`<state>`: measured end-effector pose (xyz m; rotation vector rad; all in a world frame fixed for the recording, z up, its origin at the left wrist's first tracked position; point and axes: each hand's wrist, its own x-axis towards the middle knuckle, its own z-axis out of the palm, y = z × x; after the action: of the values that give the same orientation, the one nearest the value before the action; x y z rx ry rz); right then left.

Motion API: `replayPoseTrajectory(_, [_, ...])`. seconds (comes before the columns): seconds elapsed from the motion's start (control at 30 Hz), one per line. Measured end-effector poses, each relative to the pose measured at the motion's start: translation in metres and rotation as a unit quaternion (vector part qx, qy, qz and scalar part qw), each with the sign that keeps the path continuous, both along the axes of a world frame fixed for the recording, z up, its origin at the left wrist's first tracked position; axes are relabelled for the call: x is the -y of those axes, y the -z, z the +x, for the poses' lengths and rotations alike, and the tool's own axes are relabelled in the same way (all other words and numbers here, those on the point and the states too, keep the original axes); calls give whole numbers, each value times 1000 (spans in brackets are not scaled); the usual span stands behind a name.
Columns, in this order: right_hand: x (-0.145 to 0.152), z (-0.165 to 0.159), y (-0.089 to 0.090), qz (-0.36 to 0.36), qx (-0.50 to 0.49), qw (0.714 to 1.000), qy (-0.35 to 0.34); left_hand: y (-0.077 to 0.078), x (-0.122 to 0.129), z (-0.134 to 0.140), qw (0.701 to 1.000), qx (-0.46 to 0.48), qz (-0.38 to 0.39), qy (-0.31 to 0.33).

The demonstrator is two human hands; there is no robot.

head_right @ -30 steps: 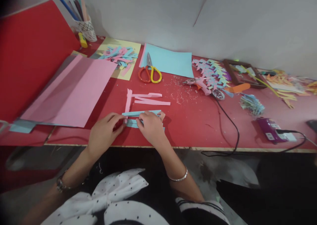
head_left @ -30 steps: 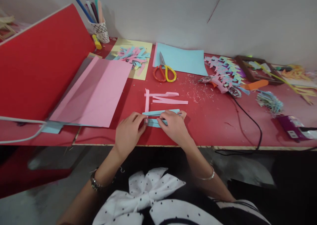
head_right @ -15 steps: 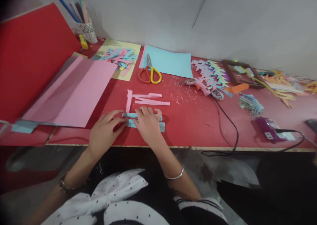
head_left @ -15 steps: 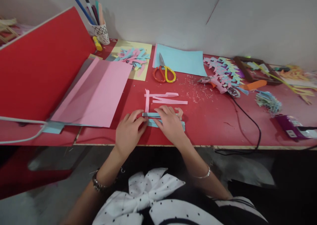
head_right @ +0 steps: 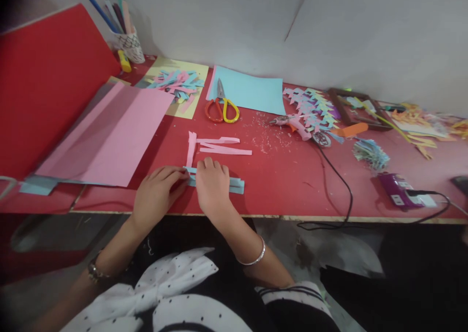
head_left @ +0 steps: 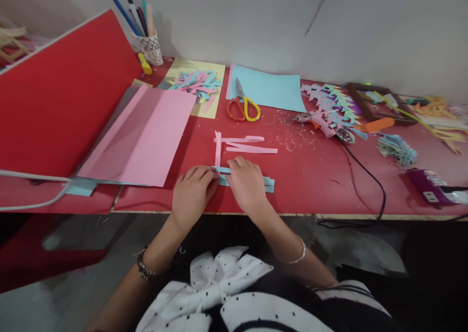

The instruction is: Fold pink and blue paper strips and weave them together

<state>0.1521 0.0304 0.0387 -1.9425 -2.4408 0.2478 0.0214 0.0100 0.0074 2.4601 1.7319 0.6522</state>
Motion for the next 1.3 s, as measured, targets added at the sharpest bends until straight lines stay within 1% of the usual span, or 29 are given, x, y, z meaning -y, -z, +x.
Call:
replayPoseTrajectory(0.1, [-1,-2,-2,-16,14,1000,-10,0,0,0,1000,0,-9,1])
replayPoseTrajectory(0.3, [-10,-2,3,22,6,999,-33,3,-1,0,1000,6,-6,-3])
replayPoseTrajectory(0.37, [-11,-3,4,30,-13,999,-36,3,-1,0,1000,5,-3,-6])
replayPoseTrajectory(0.5, [-14,1,4,-1,-88,995,-50,4,-2,0,1000,-2,-4,-5])
replayPoseTrajectory(0.6, [-17,6,3,-1,-119,992,-49,5,-2,0,1000,-1,0,-8])
replayPoseTrajectory(0.73, [-20,8,2,-36,-153,982,-104,5,-2,0,1000,0,-2,-10])
replayPoseTrajectory(0.87, [-20,3,2,-10,-145,985,-97,6,-2,-1,1000,7,-9,-6])
replayPoseTrajectory(1.0, [-22,4,3,-27,-177,980,-92,5,-2,-1,1000,10,-4,-8])
replayPoseTrajectory(1.17, [-24,12,11,-33,-217,970,-109,5,-2,0,1000,-5,6,-18])
replayPoseTrajectory(1.3, [-26,18,16,-44,-234,965,-108,5,-1,0,1000,-5,5,-22])
